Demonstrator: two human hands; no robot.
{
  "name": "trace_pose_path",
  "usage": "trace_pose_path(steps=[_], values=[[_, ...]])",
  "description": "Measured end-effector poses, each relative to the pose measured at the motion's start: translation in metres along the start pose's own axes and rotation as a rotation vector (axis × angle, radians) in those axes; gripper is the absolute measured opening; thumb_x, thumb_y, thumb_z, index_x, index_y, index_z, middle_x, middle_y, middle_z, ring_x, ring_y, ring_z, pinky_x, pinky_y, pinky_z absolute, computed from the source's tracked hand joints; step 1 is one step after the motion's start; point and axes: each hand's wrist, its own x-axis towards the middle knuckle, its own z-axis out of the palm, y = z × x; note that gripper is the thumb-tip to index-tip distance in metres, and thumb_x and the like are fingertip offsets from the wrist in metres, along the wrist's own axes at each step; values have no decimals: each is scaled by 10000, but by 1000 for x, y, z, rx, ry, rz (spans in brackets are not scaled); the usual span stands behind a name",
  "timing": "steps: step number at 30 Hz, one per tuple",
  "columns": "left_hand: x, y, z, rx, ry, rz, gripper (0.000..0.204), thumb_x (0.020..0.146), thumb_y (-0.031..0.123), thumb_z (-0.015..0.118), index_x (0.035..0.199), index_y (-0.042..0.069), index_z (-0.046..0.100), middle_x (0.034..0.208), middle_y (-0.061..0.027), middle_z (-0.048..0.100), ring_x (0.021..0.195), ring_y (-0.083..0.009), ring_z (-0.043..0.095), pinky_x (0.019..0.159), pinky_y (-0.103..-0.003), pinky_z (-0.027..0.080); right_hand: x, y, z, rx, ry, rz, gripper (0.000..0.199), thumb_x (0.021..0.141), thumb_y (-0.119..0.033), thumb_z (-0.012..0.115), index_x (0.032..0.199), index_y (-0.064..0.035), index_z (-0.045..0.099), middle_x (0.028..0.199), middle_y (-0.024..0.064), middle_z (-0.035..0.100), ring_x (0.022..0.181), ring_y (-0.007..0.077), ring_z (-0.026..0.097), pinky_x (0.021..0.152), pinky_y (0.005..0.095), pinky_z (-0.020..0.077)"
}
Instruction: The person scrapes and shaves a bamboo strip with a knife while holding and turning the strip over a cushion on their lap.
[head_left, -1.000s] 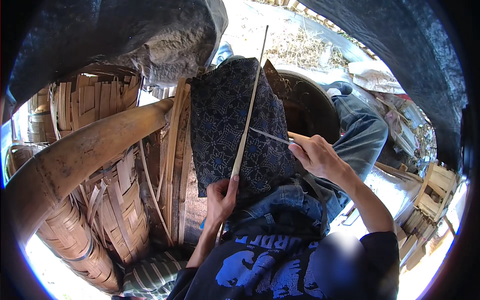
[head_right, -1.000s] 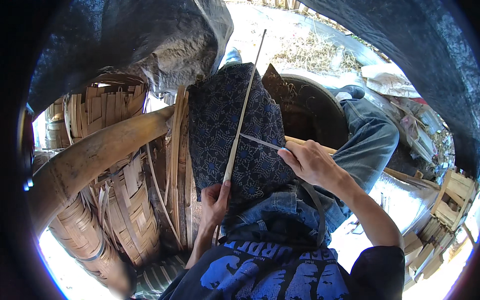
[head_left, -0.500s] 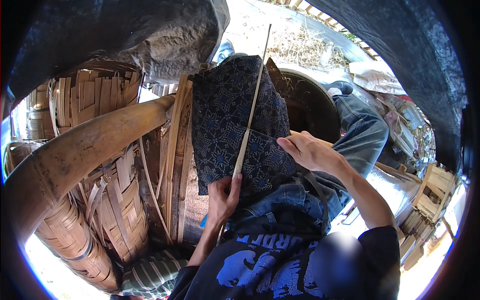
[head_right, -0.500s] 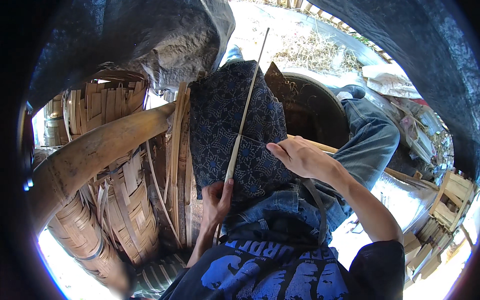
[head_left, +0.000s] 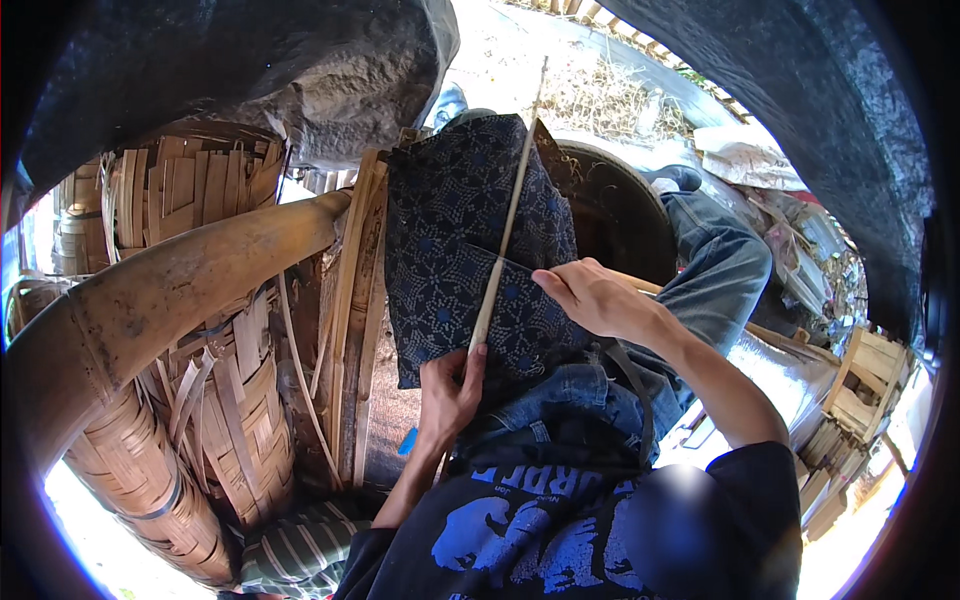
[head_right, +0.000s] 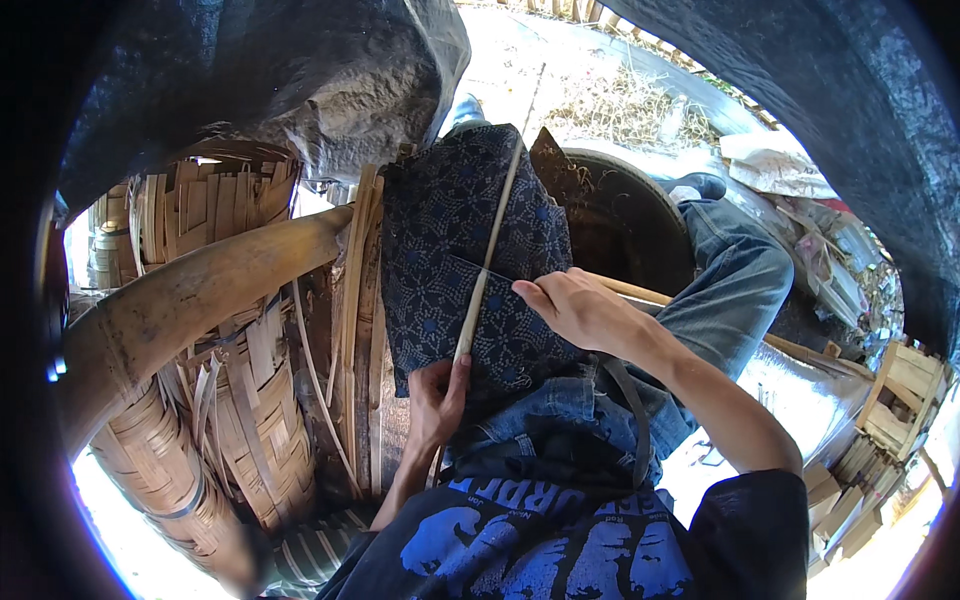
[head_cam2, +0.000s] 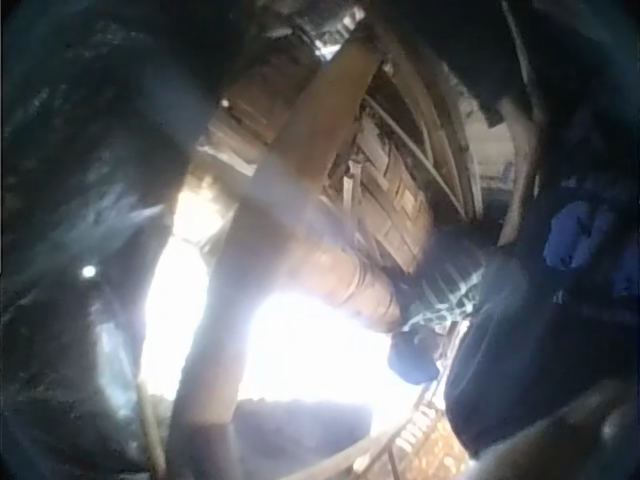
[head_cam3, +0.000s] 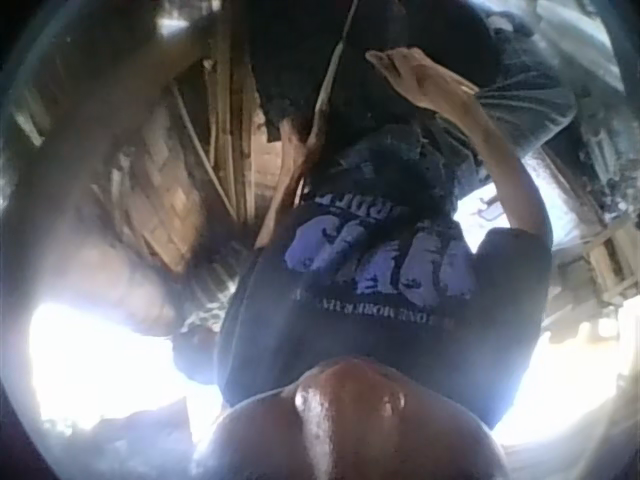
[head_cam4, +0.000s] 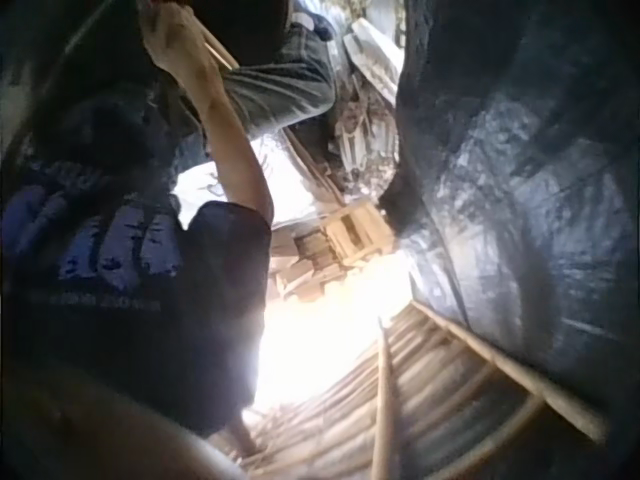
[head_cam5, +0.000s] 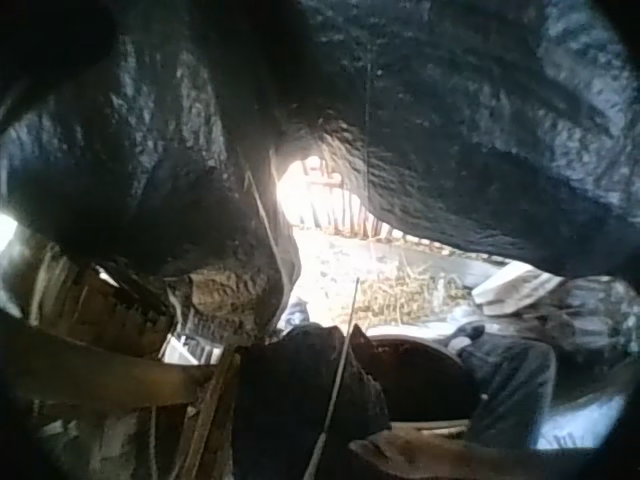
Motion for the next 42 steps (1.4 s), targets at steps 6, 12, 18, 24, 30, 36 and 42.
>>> trace_pose_path(steps=[6,12,18,24,30,36,42], values=[[1,8,-3,87,-28,47,475,925,264,568,573,-50,503,427,-78,361,432,-100,280,408,-341,230,1,4,0,-110,2,-128,459,967,-366,469,689,-9,546,543,177,545,538,365,574,554,450,460],[-6,12,2,43,19,35,464,928,254,562,585,-52,494,446,-70,345,450,-98,273,414,-338,227,1,12,22,-366,37,-182,453,946,-366,515,636,-35,494,392,97,471,345,262,536,342,344,429],[-6,9,5,49,43,40,469,932,254,556,585,-52,483,451,-64,341,459,-91,276,417,-335,227,4,11,28,-425,-1,-88,439,929,-366,541,669,-23,454,429,130,480,392,330,537,374,395,424],[-7,6,8,66,52,24,480,949,287,534,582,-21,489,477,-14,389,473,-76,306,427,-318,230,4,15,41,-476,132,-148,476,949,-403,489,652,-30,491,413,107,500,371,250,559,349,356,424],[-7,4,10,70,81,52,483,956,307,515,596,-16,503,484,-12,400,477,-71,338,437,-295,257,0,0,47,-157,230,-11,403,939,-320,532,670,-24,485,480,187,512,459,375,554,406,428,420],[-7,4,11,23,66,69,479,953,314,517,609,-18,526,485,-8,412,484,-70,354,440,-297,273,-10,-4,43,-265,225,-10,445,939,-364,516,666,-12,505,488,170,540,459,353,577,414,430,446],[-39,3,21,-23,36,84,446,938,268,550,611,-36,541,476,-40,464,455,-75,413,425,-287,299,29,16,32,-372,337,73,465,960,-367,476,678,-1,524,500,171,554,466,326,598,420,401,464]])
